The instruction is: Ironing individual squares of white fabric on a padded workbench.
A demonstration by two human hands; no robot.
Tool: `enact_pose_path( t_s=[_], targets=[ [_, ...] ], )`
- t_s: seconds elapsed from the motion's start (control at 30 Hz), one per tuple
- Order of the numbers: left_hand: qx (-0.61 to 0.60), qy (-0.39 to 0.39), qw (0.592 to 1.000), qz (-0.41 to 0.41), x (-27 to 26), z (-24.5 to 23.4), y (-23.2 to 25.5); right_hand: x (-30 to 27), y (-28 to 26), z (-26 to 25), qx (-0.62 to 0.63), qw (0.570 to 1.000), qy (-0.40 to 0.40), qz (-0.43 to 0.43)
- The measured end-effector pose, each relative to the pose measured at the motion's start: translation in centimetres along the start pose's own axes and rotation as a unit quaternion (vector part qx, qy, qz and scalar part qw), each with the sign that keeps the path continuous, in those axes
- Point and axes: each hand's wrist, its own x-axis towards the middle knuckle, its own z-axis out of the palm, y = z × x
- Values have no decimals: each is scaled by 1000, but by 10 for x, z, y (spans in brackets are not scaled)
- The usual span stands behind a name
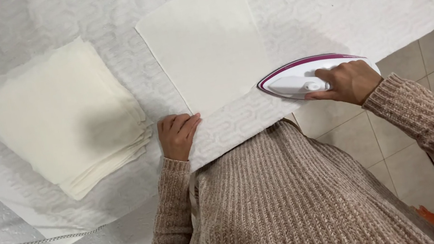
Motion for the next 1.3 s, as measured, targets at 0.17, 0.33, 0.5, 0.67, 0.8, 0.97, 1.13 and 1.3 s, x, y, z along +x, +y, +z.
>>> enact_pose_path(
  t_s=[0.17,0.33,0.5,0.67,0.8,0.97,1.13,1.3],
  targets=[
    [-37,-6,996,-82,5,0,4,1,5,11,-1,1000,9,8],
    [-23,-28,989,-145,0,7,8,1,3,11,13,1000,13,9],
    [16,-42,987,-153,10,5,13,6,2,7,-2,1000,14,-17],
    [32,-61,981,-180,17,2,19,14,-12,3,-11,998,40,-39],
    [25,-69,979,-191,22,-3,22,24,-28,-5,-18,997,39,-61],
    [6,-77,976,-204,21,-5,21,34,-50,-11,-20,995,48,-82],
    [-12,-84,974,-209,18,-4,17,43,-62,2,-9,995,37,-88],
    [-13,-90,974,-208,8,4,9,50,-79,-2,-15,995,27,-100]
  ],
)
